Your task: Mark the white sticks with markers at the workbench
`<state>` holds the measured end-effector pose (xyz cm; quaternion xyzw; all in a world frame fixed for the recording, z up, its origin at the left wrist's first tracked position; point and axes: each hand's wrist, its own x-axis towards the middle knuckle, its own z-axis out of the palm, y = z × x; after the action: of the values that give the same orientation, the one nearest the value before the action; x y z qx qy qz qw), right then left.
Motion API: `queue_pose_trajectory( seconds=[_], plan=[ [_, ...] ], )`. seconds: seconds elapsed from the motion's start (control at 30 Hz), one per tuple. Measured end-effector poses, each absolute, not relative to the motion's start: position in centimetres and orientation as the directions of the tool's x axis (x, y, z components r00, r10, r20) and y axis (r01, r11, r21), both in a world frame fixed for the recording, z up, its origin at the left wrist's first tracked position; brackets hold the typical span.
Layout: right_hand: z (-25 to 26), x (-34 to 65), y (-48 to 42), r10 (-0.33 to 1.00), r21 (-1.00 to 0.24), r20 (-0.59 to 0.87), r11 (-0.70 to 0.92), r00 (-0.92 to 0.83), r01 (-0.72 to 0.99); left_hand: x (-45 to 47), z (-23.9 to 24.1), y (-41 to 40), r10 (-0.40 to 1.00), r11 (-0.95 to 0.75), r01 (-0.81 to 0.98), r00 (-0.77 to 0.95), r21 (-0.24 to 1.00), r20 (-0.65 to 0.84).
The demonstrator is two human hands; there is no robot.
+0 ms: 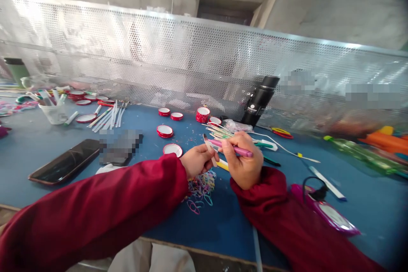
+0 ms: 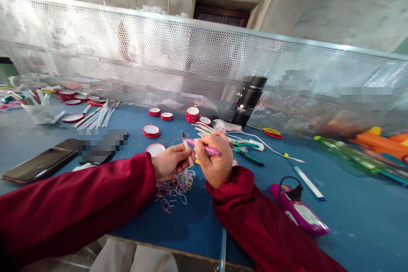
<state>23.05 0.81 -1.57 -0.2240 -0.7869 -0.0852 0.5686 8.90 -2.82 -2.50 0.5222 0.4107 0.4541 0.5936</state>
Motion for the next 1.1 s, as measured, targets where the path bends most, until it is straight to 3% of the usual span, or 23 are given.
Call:
queue_pose_trajectory(
  seconds=[1.1],
  plan=[
    [-1.3,23.26,0.99,0.22,-0.081,0.943,0.879,-0.249,0.47,8.75,-2.87,-2.52,0.966,-0.011,-0.104,0.255,0.994,0.038]
  ],
)
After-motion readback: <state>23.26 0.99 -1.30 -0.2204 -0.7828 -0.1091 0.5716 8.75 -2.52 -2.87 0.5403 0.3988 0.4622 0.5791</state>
